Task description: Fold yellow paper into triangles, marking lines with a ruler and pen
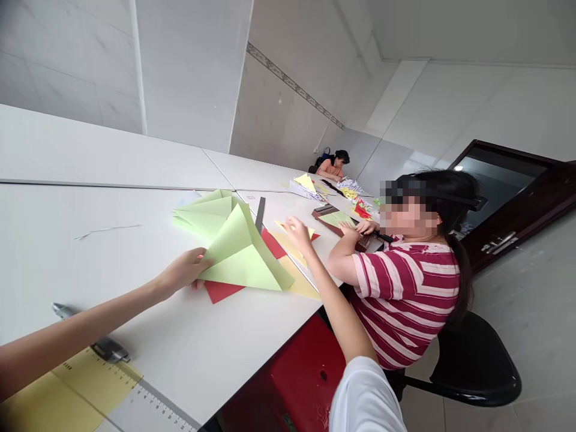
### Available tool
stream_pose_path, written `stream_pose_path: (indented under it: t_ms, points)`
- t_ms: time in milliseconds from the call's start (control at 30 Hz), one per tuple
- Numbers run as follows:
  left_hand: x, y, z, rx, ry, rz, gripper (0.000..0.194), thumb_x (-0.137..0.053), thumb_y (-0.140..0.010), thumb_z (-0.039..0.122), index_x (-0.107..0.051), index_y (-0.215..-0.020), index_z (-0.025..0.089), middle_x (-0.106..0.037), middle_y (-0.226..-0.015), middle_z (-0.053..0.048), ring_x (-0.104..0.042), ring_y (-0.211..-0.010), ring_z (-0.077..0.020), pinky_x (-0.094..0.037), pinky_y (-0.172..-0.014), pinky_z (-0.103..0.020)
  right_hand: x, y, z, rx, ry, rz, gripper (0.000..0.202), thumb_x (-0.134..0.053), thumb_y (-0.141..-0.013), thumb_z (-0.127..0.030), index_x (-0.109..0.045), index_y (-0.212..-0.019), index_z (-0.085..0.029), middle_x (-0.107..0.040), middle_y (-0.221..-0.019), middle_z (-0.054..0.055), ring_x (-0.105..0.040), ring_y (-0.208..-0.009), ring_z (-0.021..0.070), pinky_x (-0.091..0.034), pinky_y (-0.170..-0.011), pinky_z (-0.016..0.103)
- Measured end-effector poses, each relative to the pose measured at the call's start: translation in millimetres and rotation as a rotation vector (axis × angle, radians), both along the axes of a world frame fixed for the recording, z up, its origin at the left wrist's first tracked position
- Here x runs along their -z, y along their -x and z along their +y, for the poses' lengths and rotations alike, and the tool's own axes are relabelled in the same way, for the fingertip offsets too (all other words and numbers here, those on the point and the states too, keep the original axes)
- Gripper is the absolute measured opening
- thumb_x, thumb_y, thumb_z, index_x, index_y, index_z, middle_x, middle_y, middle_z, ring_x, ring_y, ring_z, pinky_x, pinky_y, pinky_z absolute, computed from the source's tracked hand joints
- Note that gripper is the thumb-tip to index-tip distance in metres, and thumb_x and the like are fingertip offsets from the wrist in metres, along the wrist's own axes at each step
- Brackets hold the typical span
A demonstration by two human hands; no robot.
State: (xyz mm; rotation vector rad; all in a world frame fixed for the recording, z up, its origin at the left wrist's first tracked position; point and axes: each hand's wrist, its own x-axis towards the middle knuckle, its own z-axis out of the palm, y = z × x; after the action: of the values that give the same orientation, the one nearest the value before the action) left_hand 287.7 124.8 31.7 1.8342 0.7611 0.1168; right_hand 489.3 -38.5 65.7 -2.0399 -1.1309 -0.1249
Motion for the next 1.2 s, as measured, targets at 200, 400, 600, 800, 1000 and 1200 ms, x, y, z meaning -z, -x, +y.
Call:
stream_pose_path:
  t_ms: [200, 400, 600, 800, 1000, 1200]
  points:
    - [-0.5, 11, 10, 0.009, -0.032, 0.052, 0.031, -0.057, -0.095, 0.04, -0.058, -0.112, 0.014, -0.063, -0.098, -0.005, -0.062, -0.078, -0.0137, -0.056, -0.069, -0.03, -4.0, 13, -2, -0.061, 0.075, -0.114, 0.033, -0.058, -0.096, -0.037, -0.057, -0.123, -0.018, -0.058, -0.125, 0.009, -0.061, -0.106, 0.0206, -0.053, -0.09, 0.041]
    - [7.2, 13, 8, 0.004, -0.057, 0.135, 0.034, -0.057, -0.095, 0.038, -0.055, -0.119, 0.015, -0.063, -0.104, -0.006, -0.064, -0.081, -0.0148, -0.057, -0.071, -0.032, 4.8, 55, 5, -0.218, 0.093, -0.262, 0.035, -0.057, -0.096, -0.037, -0.056, -0.126, -0.019, -0.055, -0.13, 0.01, -0.058, -0.112, 0.0224, -0.051, -0.094, 0.045]
    - [10.8, 11, -1, 0.101, -0.251, 0.2, 0.033, -0.058, -0.094, 0.038, -0.057, -0.117, 0.014, -0.063, -0.107, -0.007, -0.064, -0.086, -0.0162, -0.057, -0.075, -0.034, 59.9, 100, 21, -0.532, 0.268, -0.333, 0.048, -0.027, -0.106, -0.037, -0.03, -0.152, -0.025, -0.03, -0.158, 0.005, -0.022, -0.148, 0.0209, -0.016, -0.123, 0.047]
    - [11.7, 16, -14, 0.183, -0.757, 0.003, 0.042, -0.06, -0.093, 0.037, -0.052, -0.129, 0.017, -0.054, -0.131, -0.011, -0.056, -0.117, -0.0264, -0.049, -0.098, -0.051, 80.8, 93, 25, -0.572, 0.371, -0.261, 0.059, -0.026, -0.104, -0.048, -0.02, -0.156, -0.02, -0.02, -0.161, 0.007, -0.014, -0.15, 0.021, -0.016, -0.123, 0.044]
    - [33.6, 16, -24, 0.536, -0.977, -0.217, 0.045, -0.041, -0.102, 0.035, -0.041, -0.143, 0.017, -0.043, -0.149, -0.012, -0.036, -0.141, -0.0264, -0.034, -0.116, -0.049, 72.4, 100, 7, -0.632, 0.32, -0.242, 0.049, -0.041, -0.101, -0.03, -0.037, -0.15, -0.022, -0.037, -0.154, 0.003, -0.028, -0.146, 0.0209, -0.028, -0.121, 0.038]
    - [46.2, 5, 1, 0.576, -1.026, -0.195, 0.057, -0.044, -0.099, 0.049, -0.036, -0.146, 0.018, -0.039, -0.152, -0.015, -0.037, -0.141, -0.0302, -0.032, -0.115, -0.056, 74.3, 95, -8, -0.668, 0.357, -0.226, 0.053, -0.031, -0.105, -0.037, -0.025, -0.155, -0.02, -0.025, -0.159, 0.002, -0.019, -0.149, 0.0177, -0.018, -0.124, 0.038]
